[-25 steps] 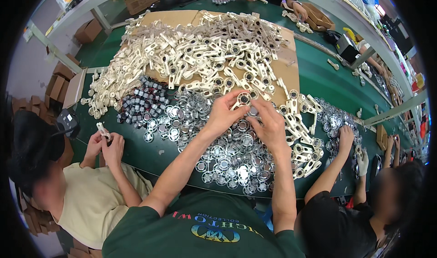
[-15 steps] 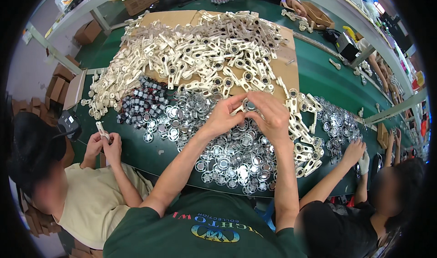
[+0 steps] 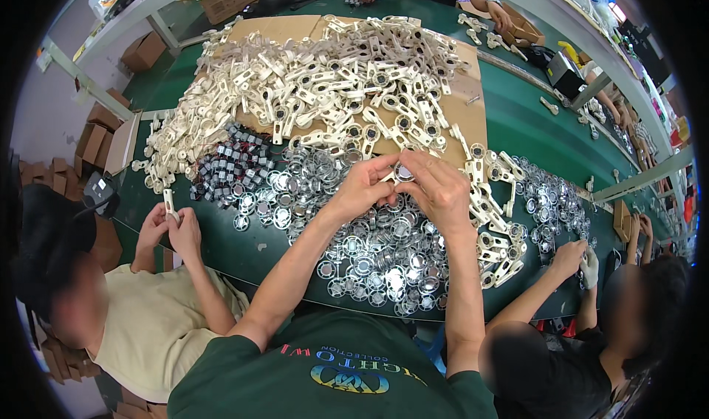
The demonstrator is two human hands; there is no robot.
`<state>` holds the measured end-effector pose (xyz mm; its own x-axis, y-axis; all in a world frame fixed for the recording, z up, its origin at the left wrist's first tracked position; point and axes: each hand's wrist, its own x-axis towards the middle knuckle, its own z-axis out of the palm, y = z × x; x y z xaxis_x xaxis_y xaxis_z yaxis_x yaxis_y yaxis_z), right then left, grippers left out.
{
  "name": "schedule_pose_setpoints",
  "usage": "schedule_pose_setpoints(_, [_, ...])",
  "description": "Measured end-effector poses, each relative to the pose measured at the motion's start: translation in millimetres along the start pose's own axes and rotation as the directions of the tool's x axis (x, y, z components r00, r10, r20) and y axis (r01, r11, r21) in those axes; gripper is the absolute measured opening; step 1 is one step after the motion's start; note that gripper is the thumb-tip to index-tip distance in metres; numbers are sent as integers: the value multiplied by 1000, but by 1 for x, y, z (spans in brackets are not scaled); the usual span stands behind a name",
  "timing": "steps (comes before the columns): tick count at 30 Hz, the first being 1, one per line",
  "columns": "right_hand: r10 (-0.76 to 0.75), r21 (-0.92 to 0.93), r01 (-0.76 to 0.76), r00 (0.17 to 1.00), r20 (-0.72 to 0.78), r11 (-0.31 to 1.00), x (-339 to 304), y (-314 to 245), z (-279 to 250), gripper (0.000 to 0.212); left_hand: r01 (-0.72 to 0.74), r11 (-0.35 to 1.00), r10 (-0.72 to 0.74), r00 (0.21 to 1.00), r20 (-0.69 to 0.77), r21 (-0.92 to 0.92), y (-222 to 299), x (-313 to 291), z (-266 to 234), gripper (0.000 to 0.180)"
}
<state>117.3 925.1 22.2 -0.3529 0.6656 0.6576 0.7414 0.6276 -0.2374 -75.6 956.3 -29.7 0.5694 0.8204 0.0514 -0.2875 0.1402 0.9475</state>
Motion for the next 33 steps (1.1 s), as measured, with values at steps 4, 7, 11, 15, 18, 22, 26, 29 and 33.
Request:
schedule_pose_setpoints(4, [4,-27,-3,1000,15,1000,2,-2,-1,47,16,997,-15,1000,11,-76,1,0,-3,59])
schedule_pose_setpoints(7, [-6,-30,6,1000,6,1000,3,-1,0,46,6,992,-6,1000,-2,-122,-1,1,0,50])
schedule_pose_setpoints(11, [-37,-26,37,999,17,999,2,1,4,49,-5,999,3,998,-62,-37,-6,-1,4,44])
schedule_pose_setpoints(15, [0,80,0,1000,-1,997,0,1,4,52,29,999,-28,997,-74,17,-8,0,6,40])
schedule_pose_setpoints(18, [509,626,-445,856,88,641,-15,-7,14,52,-78,997,78,992,-101,1,-5,2,13,35])
schedule_pose_setpoints(22, [581,616,-552,794,181,562,-40,6,25,51,-319,921,342,937,-73,224,-14,10,19,35])
schedule_pose_setpoints(26, [577,655,-528,799,168,540,-41,6,19,52,-202,966,216,974,-73,161,-5,5,25,35])
schedule_pose_setpoints(29, [589,662,-462,807,38,590,-31,-2,11,56,-124,986,135,987,-87,113,-1,2,26,35])
schedule_pose_setpoints(33, [177,141,-183,983,55,973,-14,-7,-11,60,-121,962,148,984,-96,245,-3,2,22,40])
